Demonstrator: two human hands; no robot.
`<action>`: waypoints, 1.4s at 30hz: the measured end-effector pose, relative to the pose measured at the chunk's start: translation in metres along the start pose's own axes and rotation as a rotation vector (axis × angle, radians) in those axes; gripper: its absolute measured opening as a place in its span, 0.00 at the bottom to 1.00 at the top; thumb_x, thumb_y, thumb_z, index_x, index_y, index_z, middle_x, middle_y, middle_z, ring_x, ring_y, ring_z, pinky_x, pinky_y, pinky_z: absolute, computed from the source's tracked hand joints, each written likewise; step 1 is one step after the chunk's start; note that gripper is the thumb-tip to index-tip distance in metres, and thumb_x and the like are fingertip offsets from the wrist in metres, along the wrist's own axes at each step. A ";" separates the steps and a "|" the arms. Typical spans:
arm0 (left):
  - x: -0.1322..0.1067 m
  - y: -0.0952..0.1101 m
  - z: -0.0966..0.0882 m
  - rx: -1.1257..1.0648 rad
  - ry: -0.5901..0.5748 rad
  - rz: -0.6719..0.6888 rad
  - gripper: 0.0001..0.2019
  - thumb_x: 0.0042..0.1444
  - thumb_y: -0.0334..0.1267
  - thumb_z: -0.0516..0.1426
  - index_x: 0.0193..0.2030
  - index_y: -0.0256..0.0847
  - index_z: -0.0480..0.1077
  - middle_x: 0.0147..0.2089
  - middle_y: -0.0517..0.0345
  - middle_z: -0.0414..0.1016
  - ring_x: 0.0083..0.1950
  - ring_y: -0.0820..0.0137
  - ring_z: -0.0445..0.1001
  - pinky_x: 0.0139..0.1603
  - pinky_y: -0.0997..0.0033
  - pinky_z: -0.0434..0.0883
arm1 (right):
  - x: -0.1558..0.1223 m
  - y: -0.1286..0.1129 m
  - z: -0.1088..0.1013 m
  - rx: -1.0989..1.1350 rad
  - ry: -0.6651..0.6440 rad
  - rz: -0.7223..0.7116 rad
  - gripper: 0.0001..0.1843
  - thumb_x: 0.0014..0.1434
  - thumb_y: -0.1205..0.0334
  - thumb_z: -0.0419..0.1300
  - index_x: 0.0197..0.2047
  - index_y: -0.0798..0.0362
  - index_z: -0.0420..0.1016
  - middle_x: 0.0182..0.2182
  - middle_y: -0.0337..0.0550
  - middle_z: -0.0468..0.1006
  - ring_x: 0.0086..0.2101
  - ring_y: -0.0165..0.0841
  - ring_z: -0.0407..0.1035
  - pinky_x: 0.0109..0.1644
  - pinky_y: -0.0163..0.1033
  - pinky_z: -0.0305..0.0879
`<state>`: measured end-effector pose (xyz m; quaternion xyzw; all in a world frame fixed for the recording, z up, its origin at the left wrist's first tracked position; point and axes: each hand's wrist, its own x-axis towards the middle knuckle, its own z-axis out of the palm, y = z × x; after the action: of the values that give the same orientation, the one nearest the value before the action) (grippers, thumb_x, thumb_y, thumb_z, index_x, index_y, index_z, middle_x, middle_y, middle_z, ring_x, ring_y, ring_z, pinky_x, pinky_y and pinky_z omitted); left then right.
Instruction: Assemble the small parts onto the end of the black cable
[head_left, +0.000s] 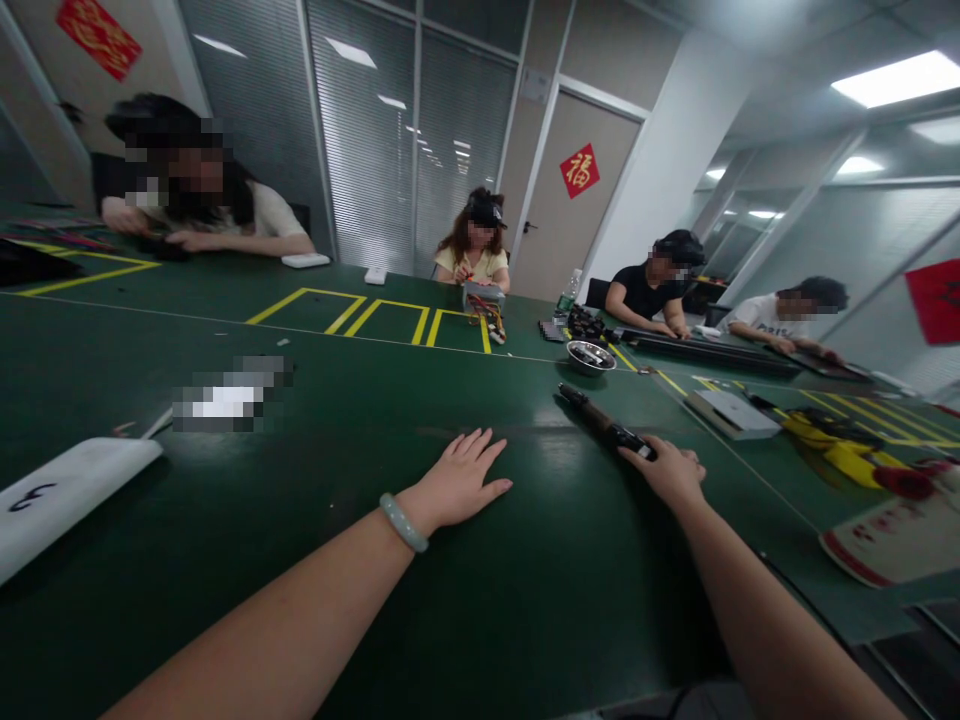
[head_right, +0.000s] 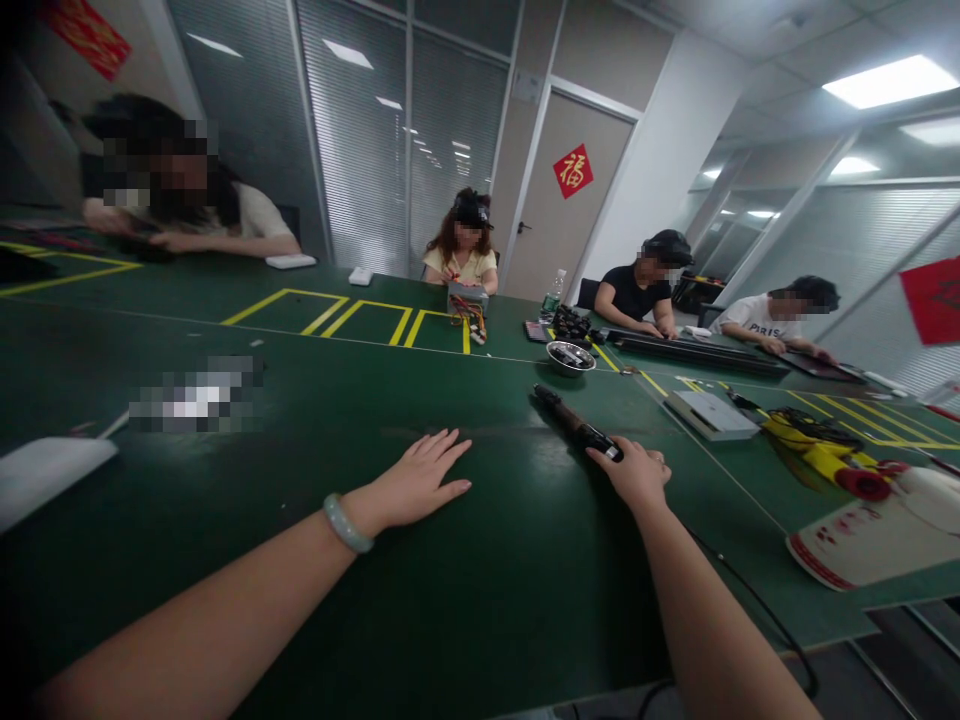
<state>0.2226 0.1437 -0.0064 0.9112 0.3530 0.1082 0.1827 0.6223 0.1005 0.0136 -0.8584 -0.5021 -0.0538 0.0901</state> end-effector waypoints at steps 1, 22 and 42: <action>0.000 0.000 -0.001 -0.002 0.013 -0.001 0.35 0.63 0.63 0.39 0.72 0.50 0.40 0.74 0.54 0.35 0.73 0.54 0.37 0.69 0.45 0.45 | -0.002 -0.008 -0.001 0.031 -0.005 -0.009 0.35 0.54 0.30 0.51 0.55 0.45 0.72 0.51 0.52 0.73 0.52 0.56 0.62 0.52 0.59 0.56; 0.001 0.020 -0.022 0.133 0.549 -0.045 0.21 0.70 0.43 0.39 0.59 0.42 0.66 0.58 0.53 0.71 0.57 0.64 0.69 0.63 0.55 0.60 | -0.078 -0.246 0.012 0.383 -0.293 -0.937 0.25 0.58 0.62 0.58 0.59 0.58 0.67 0.56 0.56 0.69 0.54 0.47 0.62 0.61 0.52 0.51; -0.004 0.013 -0.029 0.178 0.316 0.055 0.12 0.59 0.41 0.53 0.48 0.44 0.70 0.46 0.56 0.74 0.46 0.63 0.73 0.47 0.61 0.69 | -0.121 -0.137 -0.035 0.242 -0.458 -0.615 0.06 0.58 0.59 0.58 0.38 0.49 0.74 0.33 0.41 0.75 0.30 0.32 0.68 0.32 0.35 0.58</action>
<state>0.2185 0.1392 0.0249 0.9047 0.3606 0.2232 0.0408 0.4429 0.0556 0.0393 -0.6411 -0.7454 0.1739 0.0558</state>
